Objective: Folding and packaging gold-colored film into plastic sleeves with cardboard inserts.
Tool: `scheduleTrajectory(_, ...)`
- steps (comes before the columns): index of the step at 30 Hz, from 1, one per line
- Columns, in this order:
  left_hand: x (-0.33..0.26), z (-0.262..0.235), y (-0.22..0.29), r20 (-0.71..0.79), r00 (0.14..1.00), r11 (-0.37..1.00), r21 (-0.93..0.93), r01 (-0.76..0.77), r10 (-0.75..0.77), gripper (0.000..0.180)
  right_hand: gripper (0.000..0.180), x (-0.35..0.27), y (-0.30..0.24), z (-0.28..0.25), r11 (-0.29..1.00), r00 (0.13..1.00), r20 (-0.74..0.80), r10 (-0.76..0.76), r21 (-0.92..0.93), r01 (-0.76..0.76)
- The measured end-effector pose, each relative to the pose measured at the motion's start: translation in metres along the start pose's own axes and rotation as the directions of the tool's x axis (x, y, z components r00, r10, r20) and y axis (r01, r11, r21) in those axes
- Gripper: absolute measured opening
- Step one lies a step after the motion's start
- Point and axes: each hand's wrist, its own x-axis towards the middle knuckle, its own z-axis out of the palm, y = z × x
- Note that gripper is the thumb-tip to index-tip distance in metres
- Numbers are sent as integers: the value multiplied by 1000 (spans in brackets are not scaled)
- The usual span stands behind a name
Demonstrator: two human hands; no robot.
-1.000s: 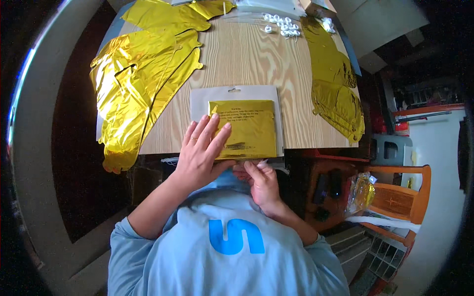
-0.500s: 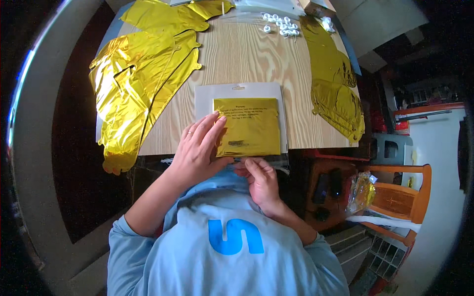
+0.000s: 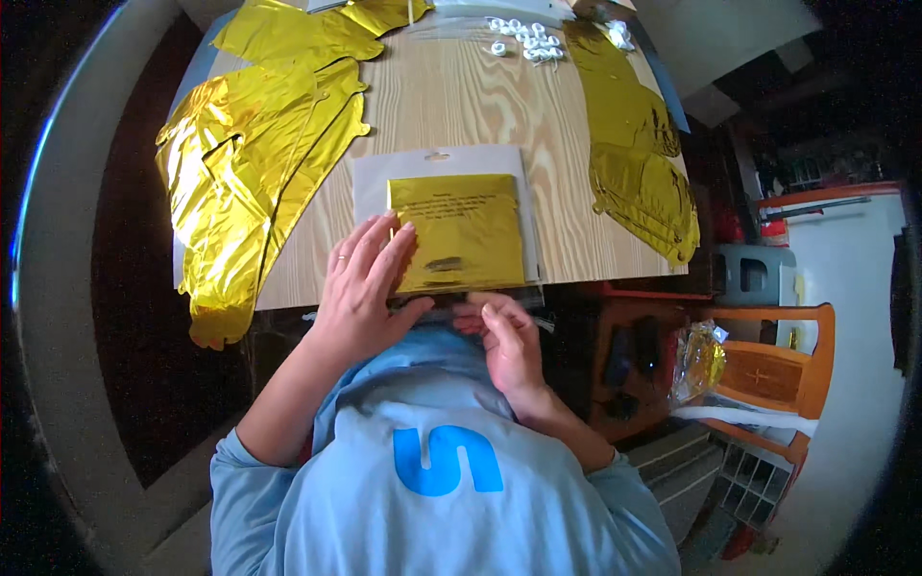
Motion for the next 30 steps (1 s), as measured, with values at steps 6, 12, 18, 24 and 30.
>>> scheduleTrajectory(6,18,8,7,81,979,978,75,-193,187,74,28,7,-21,-6,998,996,-72,-54,-45,51)
scheduleTrajectory(12,15,21,-3,110,975,972,116,-205,192,64,37,8,-27,-3,993,997,-76,21,-118,-30)
scheduleTrajectory(18,31,13,30,88,979,977,94,-193,185,66,30,6,-31,7,967,998,13,-62,-247,63)
scheduleTrajectory(24,55,42,29,196,907,921,40,-388,374,57,28,10,-16,-6,959,980,136,-142,-227,170)
scheduleTrajectory(30,51,50,26,136,937,936,105,-336,321,54,29,11,-15,-9,965,988,131,-79,-239,109)
